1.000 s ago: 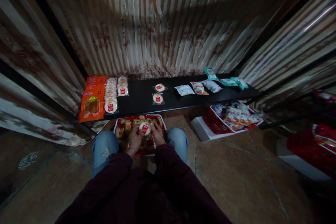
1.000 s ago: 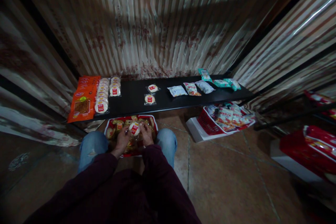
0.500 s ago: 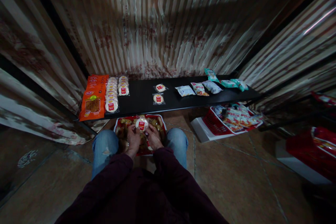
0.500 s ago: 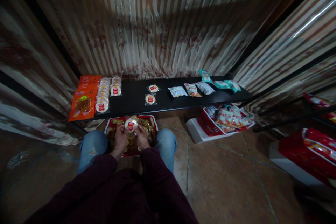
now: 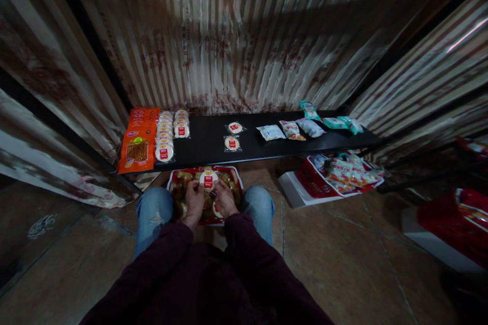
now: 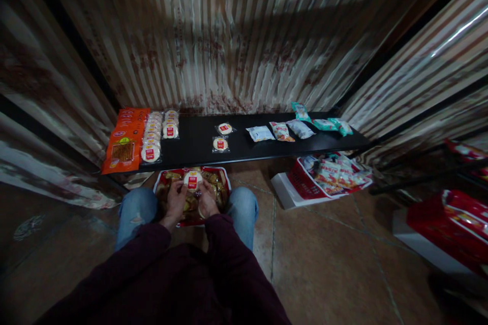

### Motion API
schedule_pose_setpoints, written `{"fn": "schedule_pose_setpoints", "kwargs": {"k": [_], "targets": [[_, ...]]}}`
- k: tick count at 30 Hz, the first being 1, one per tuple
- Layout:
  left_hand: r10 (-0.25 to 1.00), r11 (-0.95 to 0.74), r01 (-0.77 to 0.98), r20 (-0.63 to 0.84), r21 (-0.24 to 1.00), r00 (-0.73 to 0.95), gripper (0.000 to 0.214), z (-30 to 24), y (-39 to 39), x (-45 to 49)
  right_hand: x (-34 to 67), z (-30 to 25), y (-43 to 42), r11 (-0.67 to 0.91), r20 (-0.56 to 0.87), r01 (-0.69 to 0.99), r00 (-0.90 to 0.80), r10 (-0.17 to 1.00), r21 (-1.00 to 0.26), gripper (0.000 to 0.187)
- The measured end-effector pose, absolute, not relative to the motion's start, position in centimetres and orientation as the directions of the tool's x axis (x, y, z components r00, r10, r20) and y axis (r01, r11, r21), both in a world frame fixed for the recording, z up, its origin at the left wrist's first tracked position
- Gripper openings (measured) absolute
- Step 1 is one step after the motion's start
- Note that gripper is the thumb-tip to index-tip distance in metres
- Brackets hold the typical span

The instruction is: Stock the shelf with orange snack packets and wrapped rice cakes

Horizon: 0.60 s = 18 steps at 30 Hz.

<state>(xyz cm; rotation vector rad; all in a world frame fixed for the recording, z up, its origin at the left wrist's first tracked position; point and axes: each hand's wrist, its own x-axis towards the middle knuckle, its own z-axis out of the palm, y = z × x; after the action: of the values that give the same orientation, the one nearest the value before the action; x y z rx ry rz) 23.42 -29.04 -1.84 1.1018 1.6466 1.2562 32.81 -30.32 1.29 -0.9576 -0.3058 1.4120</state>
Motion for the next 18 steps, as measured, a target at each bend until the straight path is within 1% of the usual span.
{"fn": "schedule_pose_setpoints", "kwargs": {"k": [3,7,9,12,15,18], "targets": [[0.939,0.116,0.217,-0.036,0.969,-0.341,0.015,-1.1,-29.2,23.4,32.7,1.4,-30.4,-0.122,-0.346,-0.684,0.200,0.917,-0.719,0.025],[0.944,0.043,0.359,0.080,0.932,-0.321,0.018,0.0,-29.4,23.5,32.7,1.4,-30.5,-0.123,-0.312,-0.642,0.189,0.931,-0.757,0.023],[0.955,0.043,0.392,0.078,0.919,-0.288,0.017,0.5,-29.6,23.6,32.7,1.4,-30.6,-0.133,-0.311,-0.615,0.192,0.931,-0.777,0.025],[0.967,0.073,0.345,0.018,0.936,-0.253,0.017,0.9,-29.7,23.8,32.6,1.7,-30.6,-0.130,-0.317,-0.578,0.235,0.919,-0.806,0.030],[0.974,0.112,0.252,-0.056,0.961,-0.217,0.018,1.2,-29.9,23.9,32.4,1.9,-30.6,-0.117,-0.295,-0.521,0.273,0.916,-0.845,0.034],[0.977,0.152,0.160,-0.124,0.975,-0.176,0.023,1.8,-30.2,24.0,32.2,1.7,-30.5,-0.115,-0.274,-0.464,0.291,0.917,-0.878,0.038]]}}
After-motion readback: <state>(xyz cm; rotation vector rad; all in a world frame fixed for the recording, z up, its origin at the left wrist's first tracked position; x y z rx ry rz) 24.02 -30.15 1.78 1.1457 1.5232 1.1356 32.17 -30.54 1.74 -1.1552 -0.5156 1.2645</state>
